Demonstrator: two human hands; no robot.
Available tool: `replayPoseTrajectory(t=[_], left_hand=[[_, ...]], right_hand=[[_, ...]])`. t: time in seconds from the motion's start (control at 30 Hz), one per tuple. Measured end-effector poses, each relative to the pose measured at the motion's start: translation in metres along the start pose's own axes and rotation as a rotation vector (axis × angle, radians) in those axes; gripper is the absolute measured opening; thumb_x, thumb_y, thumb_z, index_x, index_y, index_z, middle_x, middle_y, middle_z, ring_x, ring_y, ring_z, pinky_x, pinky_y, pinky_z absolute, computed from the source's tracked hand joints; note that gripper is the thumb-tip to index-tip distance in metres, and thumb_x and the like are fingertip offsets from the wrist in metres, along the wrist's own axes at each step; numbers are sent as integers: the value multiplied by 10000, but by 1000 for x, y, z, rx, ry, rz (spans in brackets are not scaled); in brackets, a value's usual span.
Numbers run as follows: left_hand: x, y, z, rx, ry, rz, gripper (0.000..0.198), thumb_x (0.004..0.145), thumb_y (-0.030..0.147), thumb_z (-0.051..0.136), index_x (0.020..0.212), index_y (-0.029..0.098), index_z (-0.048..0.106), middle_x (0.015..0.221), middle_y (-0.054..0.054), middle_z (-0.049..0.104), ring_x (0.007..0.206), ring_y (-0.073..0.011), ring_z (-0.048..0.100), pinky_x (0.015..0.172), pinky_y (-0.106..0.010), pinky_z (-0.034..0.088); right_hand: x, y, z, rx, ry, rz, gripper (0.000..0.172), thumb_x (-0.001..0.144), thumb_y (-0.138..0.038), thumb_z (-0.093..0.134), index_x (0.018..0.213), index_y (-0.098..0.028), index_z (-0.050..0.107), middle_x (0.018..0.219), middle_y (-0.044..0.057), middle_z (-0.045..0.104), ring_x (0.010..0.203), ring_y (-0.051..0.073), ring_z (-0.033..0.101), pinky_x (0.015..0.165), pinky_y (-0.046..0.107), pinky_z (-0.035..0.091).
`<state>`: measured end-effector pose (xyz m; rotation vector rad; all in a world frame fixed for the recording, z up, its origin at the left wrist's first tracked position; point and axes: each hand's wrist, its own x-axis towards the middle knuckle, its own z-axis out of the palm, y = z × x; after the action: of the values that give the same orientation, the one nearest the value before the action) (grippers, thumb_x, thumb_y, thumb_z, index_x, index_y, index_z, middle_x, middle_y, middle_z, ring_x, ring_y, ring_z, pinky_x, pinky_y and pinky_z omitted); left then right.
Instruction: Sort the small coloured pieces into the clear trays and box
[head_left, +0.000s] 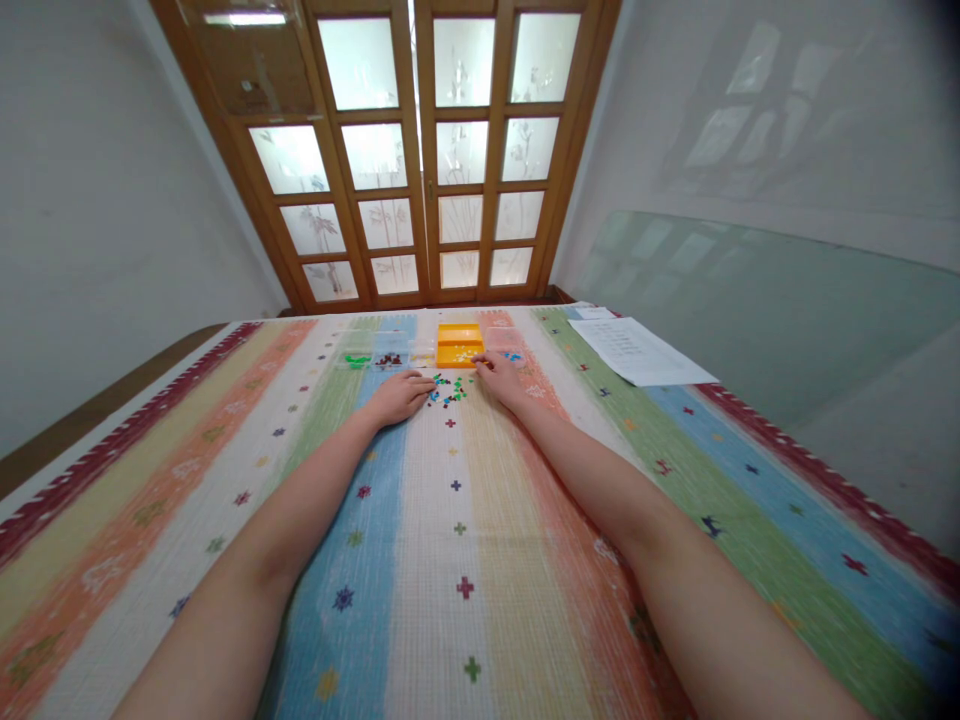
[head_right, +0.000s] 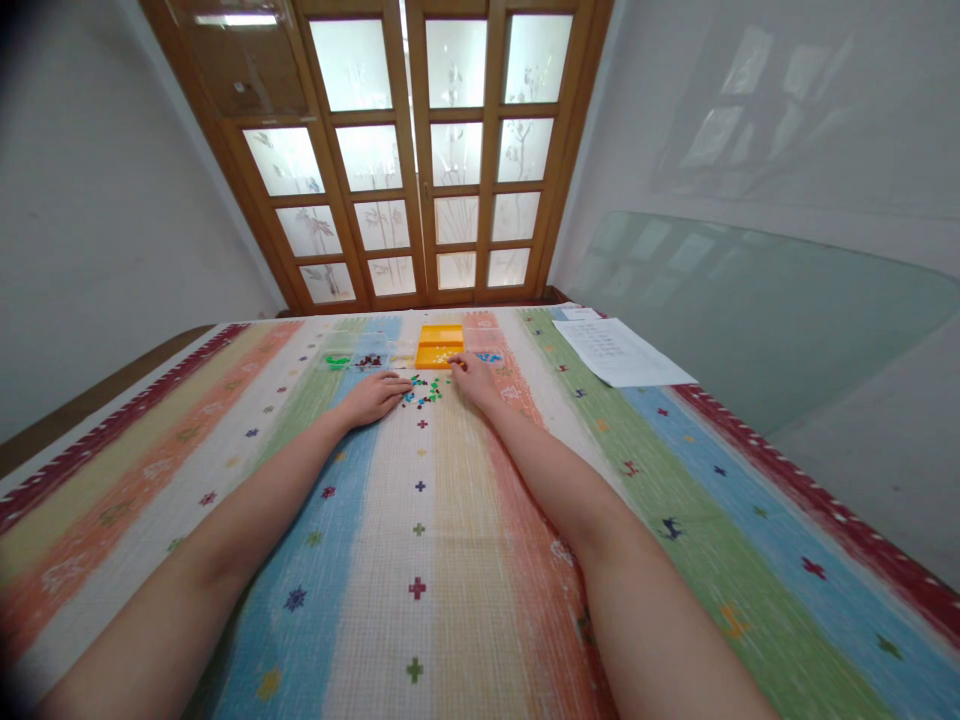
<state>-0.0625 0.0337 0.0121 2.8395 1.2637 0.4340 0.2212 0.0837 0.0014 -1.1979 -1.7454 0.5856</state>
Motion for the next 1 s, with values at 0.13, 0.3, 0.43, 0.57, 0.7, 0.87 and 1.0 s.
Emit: replayPoseTrajectory(t=[0.13,0.3,0.43,0.57,0.7,0.87,1.0], left_hand=[[-1,4,-5,-30,50,10,409,1041,259,460,1342,261,737,1364,-33,731,1285,-250,587,1174,-423,420],[-3,-1,-4,-122,159,-63,397,1056,317,466,1328,221,738,1363,-74,727,1285,-261,597,1186,-461,414],[-1,-17,4,-379,330,-314,359,1032,342,507,1271,243,757,1311,-72,746,1265,-263,622,1144,-462,462],[2,-39,3,-885,599,-703,389,1054,390,466,1326,242,701,1278,-110,736,1100,-228,706,870,-354,593],[-1,-57,-2,-1191,655,-803,393,1060,390,493,1393,222,618,1396,-122,660,1008,-162,718,782,-269,590],[-7,-65,-3,-1300,657,-878,401,1006,310,578,1393,210,612,1233,-77,705,616,-75,603,674,-256,587],[-9,-61,0,-1170,664,-857,423,952,233,574,1366,199,653,1241,-64,714,543,-52,507,691,-266,594]], right_hand=[[-1,-3,-1,10,6,-5,245,899,-180,581,1043,-190,778,1098,90,772,1073,232,678,1061,419,503],[-2,-4,-3,2,-1,-11,250,892,-177,576,1031,-193,783,1087,87,772,1059,230,680,1052,413,508],[-3,-7,-4,3,-2,-19,246,896,-186,586,1041,-203,784,1062,77,773,1053,230,680,1053,411,509],[-2,-7,-2,-9,-4,10,231,902,-171,584,1022,-195,780,1074,82,772,1040,225,681,1041,402,511],[-2,-6,0,-12,-8,10,234,899,-166,588,1026,-195,782,1063,81,774,1035,227,682,1040,401,511],[-2,-6,-1,-20,-19,-3,238,909,-180,590,1045,-203,784,1064,78,773,1040,233,680,1048,411,505],[-4,-6,-1,-97,-37,-48,242,923,-151,583,1055,-201,780,1090,78,770,1047,228,678,1019,384,510]])
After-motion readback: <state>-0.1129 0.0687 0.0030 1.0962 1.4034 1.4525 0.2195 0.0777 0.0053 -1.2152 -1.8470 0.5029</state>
